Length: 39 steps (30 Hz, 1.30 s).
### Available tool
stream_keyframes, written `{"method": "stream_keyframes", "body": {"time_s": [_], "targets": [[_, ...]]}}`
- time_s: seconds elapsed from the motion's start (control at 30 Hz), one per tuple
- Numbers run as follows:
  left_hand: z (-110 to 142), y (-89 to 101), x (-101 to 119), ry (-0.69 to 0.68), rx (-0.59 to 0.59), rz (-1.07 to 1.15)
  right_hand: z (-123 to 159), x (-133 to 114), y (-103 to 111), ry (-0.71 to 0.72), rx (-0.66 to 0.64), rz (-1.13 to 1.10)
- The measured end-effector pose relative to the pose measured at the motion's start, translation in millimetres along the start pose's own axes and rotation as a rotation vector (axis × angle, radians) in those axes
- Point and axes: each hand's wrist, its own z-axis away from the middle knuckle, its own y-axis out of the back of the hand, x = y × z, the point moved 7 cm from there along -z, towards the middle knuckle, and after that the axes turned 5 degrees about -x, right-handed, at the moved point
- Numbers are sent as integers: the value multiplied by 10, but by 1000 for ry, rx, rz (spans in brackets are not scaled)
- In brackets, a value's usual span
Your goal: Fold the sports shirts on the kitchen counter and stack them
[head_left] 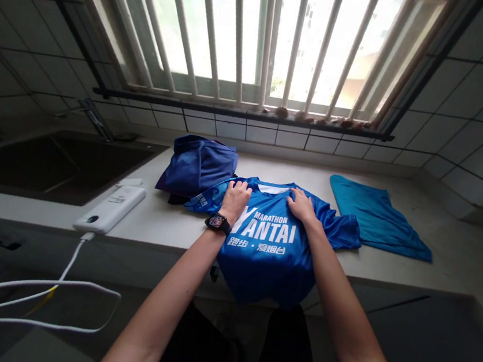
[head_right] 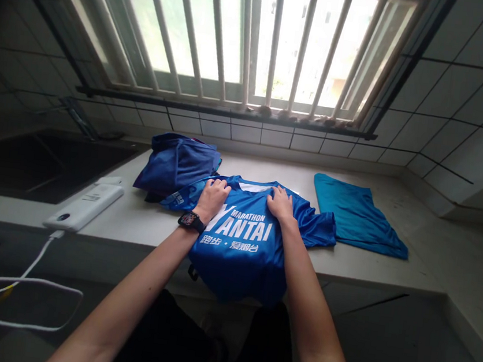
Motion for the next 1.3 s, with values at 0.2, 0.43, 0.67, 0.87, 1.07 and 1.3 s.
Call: {"method": "stream_keyframes", "body": {"time_s": [0.2, 0.43, 0.67, 0.87, 1.07, 1.3], "targets": [[17, 11, -12, 29, -27, 40, 56, -79, 216, 73, 50, -73], [11, -23, -48, 46, -13, 75, 746, 1172, 957, -321, 295, 145], [-9, -30, -61, 62, -38, 81, 979, 1465, 1005, -303, 261, 18], [1, -44, -70, 57, -26, 81, 908, 804, 1105, -110, 371, -281], [-10, -56, -70, 59, -31, 48, 938, 263, 852, 237, -37, -753], [-15, -52, -78, 60, -44, 74, 978, 279, 595, -40, -320, -199]]}}
